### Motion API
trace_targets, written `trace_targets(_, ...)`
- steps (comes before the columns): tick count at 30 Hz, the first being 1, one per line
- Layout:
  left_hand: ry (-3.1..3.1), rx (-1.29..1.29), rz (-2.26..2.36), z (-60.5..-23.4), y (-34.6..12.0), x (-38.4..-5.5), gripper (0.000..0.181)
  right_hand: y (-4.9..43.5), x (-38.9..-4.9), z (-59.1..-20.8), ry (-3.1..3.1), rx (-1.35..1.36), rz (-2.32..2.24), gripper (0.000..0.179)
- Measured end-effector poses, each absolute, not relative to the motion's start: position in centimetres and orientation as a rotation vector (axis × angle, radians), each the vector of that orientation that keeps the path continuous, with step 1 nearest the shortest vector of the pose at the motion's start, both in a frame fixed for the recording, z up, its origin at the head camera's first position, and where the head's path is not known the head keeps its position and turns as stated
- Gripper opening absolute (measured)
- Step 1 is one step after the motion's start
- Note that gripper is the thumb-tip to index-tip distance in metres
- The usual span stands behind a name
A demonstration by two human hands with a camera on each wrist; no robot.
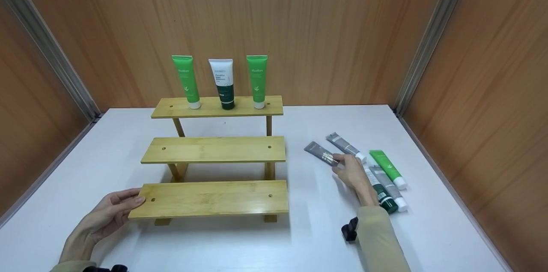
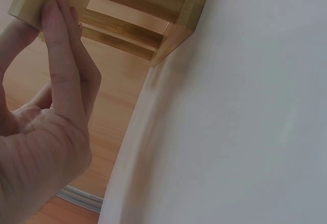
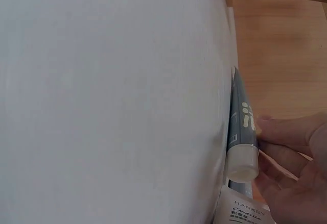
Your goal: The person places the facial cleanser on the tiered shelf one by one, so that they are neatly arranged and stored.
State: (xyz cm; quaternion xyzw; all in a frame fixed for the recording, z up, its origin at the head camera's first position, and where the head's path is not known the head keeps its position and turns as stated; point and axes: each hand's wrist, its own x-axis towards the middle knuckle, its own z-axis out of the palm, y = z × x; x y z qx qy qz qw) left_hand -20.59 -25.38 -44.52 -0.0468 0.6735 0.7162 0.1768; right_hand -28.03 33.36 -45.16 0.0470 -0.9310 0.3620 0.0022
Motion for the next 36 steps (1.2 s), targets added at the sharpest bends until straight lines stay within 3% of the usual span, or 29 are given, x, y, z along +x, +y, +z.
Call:
trace_targets(24,1.891,-0.145,2.022,-44.66,-25.42,-20.60,0.065,32.87,-28.26,-45.39,-2.805,0.012,1.138,0.012)
trace_targets(36,1.872,-0.157,2.032,-44.60,-25.42,-20.61,0.060,33.02,-28.35,-44.99,-2.978,0.132,1.161,0.046)
